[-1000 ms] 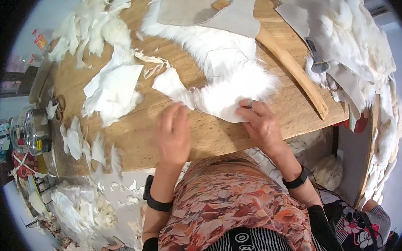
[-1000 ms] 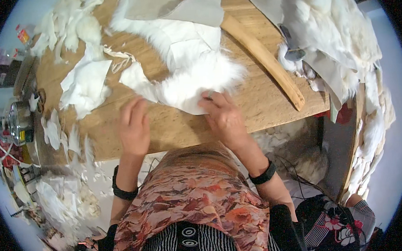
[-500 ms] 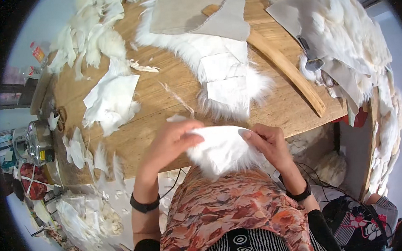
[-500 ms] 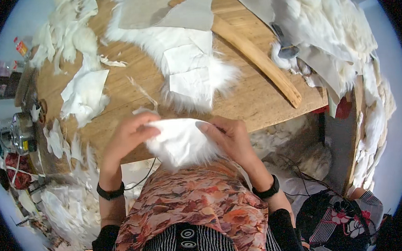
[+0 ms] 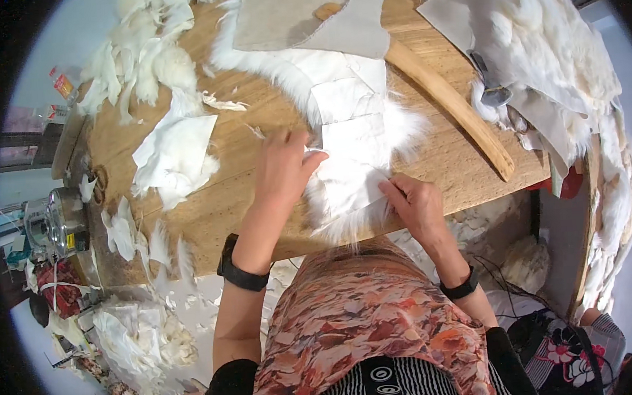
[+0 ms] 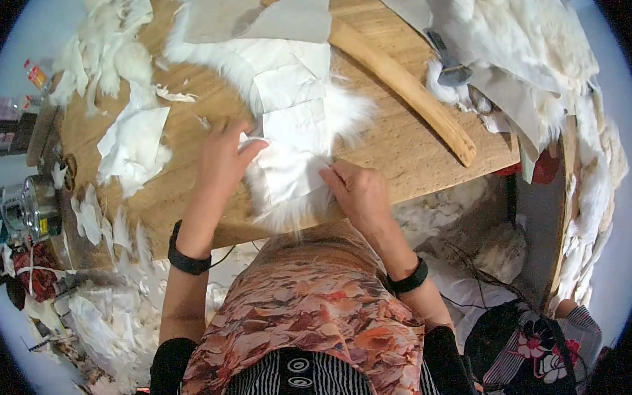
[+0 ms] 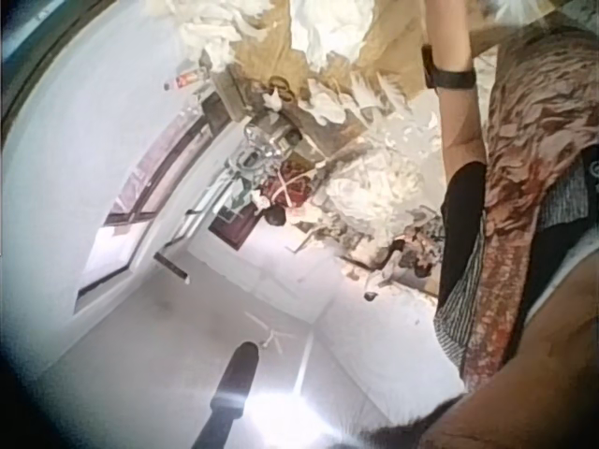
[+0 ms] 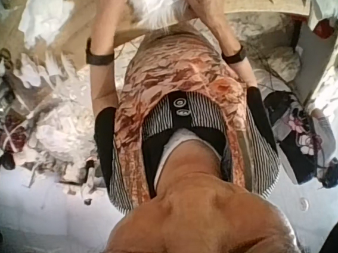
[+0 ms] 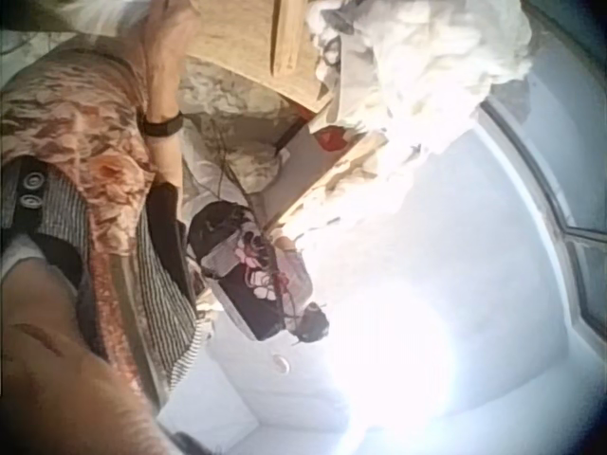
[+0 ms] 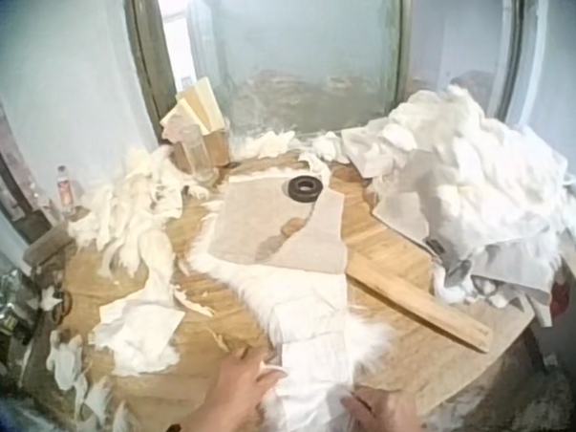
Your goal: Handling, sorting, and trimming pieces of white animal fur/hides on a workshop table.
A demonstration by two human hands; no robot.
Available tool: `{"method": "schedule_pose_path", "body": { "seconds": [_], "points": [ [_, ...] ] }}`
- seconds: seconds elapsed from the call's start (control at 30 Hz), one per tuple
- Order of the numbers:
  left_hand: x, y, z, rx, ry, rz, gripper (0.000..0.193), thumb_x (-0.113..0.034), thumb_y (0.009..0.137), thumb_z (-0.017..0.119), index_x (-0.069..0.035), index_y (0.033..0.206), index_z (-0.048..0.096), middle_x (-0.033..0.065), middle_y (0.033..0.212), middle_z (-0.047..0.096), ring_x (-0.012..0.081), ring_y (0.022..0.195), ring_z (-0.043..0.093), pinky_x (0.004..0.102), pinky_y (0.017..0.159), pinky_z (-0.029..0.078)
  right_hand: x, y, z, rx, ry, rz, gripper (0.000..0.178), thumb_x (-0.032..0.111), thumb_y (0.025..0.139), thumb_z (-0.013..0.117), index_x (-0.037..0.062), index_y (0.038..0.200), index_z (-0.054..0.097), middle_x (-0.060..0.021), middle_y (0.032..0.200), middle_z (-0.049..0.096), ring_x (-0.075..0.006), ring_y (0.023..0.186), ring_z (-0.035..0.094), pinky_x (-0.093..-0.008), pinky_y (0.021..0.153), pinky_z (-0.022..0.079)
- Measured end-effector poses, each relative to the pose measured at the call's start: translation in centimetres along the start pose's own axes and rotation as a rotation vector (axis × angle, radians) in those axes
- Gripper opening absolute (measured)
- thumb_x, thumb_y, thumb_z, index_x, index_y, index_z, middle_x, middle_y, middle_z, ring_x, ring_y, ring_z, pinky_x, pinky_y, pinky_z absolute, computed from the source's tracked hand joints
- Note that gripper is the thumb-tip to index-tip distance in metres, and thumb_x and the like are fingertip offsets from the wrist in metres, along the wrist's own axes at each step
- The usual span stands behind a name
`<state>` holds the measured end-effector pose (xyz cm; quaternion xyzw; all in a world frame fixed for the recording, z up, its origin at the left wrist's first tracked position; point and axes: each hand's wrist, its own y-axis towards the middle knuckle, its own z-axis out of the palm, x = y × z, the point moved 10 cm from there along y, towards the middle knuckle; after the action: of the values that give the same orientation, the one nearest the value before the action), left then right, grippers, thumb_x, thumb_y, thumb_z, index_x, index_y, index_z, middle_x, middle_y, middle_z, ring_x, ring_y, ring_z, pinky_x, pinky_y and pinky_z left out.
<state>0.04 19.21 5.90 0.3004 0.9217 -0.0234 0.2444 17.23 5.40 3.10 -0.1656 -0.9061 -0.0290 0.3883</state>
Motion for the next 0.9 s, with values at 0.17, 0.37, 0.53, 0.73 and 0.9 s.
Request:
{"method": "schedule_pose_path", "body": {
  "seconds": [0.17,0.37,0.53,0.73,0.9],
  "points": [
    [-5.6,-3.9,-3.5,-0.313,0.276,0.244,0.029,-0.016,0.08,0.07,-0.001,0.103,0.061,0.0148,0.112,0.06,0.0358,0.104,0.057,0.0447,0.082,0.047,-0.1,0.0,-0.4,-0.031,-0.059,-0.019,0.028,0.029,0.091,0.065,0.0068,0.074,0.064,-0.0163,0.062,0.059,-0.0365,0.056,0.059,-0.0431,0.051,0.045],
    [-4.9,-6.1,2.3,-0.139,0.109,0.219,0.03,-0.009,0.084,0.062,-0.003,0.113,0.062,0.0121,0.127,0.056,0.0304,0.121,0.055,0.0471,0.098,0.046,0.3,-0.2,-0.5,-0.034,-0.033,-0.017,0.028,0.03,0.091,0.064,0.0067,0.076,0.065,-0.0175,0.062,0.059,-0.0372,0.057,0.059,-0.0428,0.052,0.045],
    [-4.5,-6.3,2.5,-0.1,0.077,0.167,0.037,-0.01,0.081,0.065,-0.004,0.117,0.06,0.0117,0.125,0.057,0.0298,0.122,0.054,0.0464,0.102,0.042,-3.1,-0.4,1.3,0.15,0.633,0.229,0.021,0.02,0.094,0.064,0.0009,0.086,0.068,-0.0015,0.064,0.062,-0.0139,0.055,0.057,-0.0291,0.052,0.044],
    [-9.4,-3.8,-0.9,-0.072,0.097,0.297,0.042,-0.011,0.077,0.07,-0.007,0.118,0.06,0.0099,0.119,0.06,0.0288,0.114,0.056,0.0456,0.097,0.041,-1.0,0.2,-0.1,0.275,0.564,0.11,0.016,0.014,0.093,0.065,-0.0015,0.09,0.067,0.0008,0.068,0.06,-0.0089,0.063,0.053,-0.0254,0.057,0.043],
    [-8.9,-2.9,1.2,0.153,-0.156,0.352,0.017,-0.01,0.08,0.07,-0.003,0.093,0.062,0.0067,0.09,0.063,0.0241,0.084,0.062,0.0389,0.077,0.049,5.6,3.3,-3.9,0.316,0.241,-0.284,0.015,0.012,0.09,0.067,-0.0031,0.092,0.066,-0.0043,0.075,0.063,-0.0123,0.068,0.056,-0.0275,0.063,0.046]
  ]
}}
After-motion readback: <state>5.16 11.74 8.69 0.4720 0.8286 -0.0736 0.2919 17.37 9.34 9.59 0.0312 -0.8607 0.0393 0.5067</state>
